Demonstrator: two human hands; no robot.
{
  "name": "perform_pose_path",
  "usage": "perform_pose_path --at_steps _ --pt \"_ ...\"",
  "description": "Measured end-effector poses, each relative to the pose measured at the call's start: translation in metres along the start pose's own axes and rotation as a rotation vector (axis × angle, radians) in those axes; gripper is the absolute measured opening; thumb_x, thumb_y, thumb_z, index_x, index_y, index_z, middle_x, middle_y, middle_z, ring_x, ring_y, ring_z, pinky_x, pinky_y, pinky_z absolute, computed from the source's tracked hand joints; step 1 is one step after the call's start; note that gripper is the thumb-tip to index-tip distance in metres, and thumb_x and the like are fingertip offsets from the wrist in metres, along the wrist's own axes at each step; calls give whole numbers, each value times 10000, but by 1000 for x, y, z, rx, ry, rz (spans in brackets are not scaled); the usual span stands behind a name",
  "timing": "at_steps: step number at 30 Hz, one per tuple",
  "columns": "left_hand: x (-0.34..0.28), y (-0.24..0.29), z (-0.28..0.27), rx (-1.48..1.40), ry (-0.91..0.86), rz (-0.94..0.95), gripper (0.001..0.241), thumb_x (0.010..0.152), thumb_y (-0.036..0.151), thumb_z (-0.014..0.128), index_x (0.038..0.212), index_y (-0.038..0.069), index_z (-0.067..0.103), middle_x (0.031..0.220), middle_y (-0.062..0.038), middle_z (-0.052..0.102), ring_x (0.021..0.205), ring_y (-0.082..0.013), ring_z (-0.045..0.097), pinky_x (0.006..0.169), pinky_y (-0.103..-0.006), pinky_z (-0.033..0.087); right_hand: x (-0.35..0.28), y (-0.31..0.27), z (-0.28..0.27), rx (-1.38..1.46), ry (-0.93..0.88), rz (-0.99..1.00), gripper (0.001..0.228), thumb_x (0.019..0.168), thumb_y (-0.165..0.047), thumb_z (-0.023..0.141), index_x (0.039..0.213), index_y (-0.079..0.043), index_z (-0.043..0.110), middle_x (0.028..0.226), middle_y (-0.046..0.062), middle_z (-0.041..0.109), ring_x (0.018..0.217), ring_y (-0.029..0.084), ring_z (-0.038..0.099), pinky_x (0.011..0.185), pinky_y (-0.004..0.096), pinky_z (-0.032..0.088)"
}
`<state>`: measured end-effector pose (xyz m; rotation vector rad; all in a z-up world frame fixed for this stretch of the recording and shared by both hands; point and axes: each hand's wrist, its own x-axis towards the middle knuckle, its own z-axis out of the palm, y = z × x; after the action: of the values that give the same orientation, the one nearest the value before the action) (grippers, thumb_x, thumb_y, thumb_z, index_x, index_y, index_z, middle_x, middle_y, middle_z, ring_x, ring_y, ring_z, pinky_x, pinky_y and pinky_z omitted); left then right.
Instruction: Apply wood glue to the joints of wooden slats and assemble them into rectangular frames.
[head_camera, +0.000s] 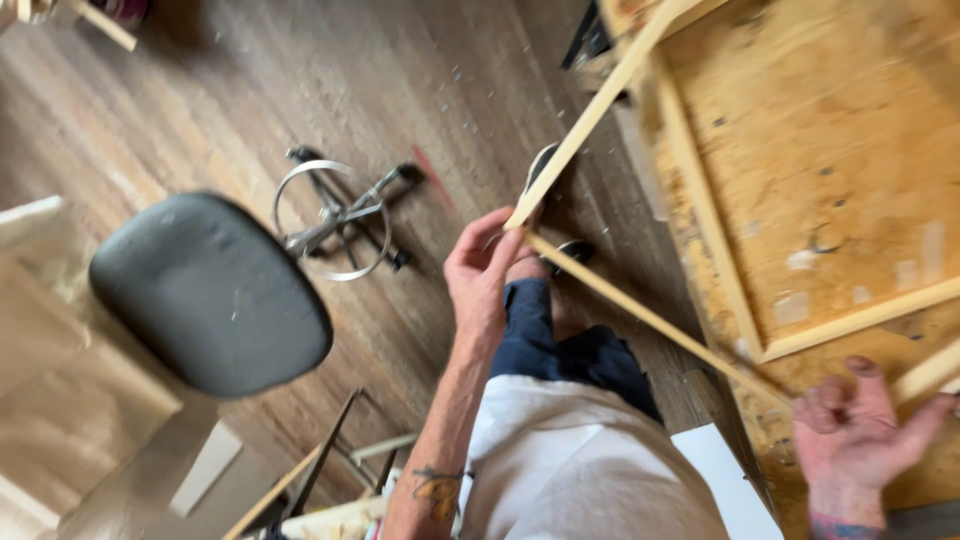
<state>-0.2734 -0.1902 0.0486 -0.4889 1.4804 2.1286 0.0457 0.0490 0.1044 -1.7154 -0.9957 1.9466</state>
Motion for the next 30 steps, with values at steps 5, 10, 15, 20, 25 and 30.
perform_pose_path --at_steps 5,10,15,20,25,30 --pt "10 2 8 235 195 -88 224 887 121 763 1061 -19 746 927 -129 745 814 -184 722 736 -302 669 1 2 -8 106 -96 -36 692 956 -835 520 1073 -163 636 647 -37 538 484 67 350 525 253 282" --pt "20 4 7 315 130 -23 228 909 109 746 1085 -36 746 942 -155 767 817 -183 731 744 -291 668 6 6 -12 146 -48 -41 694 980 -835 532 1080 -163 674 633 -26 524 496 79 362 547 260 303" --pt "28 5 0 330 23 -15 225 950 126 710 1107 -34 717 956 -159 755 828 -201 739 757 -280 653 11 11 -20 227 -32 -42 704 979 -816 579 1122 -135 678 646 20 554 496 103 350 542 267 291" --pt "12 48 66 929 -63 617 149 953 110 691 1070 26 651 1030 -114 631 855 -176 617 740 -267 536 -5 3 -25 563 -104 -49 632 1049 -653 602 1259 -60 667 736 69 591 543 121 406 582 291 346" --pt "-44 -10 210 965 -875 680 170 949 127 714 1102 58 692 1053 -103 716 978 -260 682 874 -375 541 -39 -6 -42 774 -255 -217 608 1101 -521 514 1350 28 592 933 171 730 638 169 530 583 275 400" --pt "-93 -138 321 1094 -1376 568 146 944 176 672 1085 142 687 943 -34 712 854 -244 707 644 -427 534 -87 48 -108 593 61 -293 638 1009 -577 543 1294 -9 598 825 137 730 491 179 454 501 294 359"
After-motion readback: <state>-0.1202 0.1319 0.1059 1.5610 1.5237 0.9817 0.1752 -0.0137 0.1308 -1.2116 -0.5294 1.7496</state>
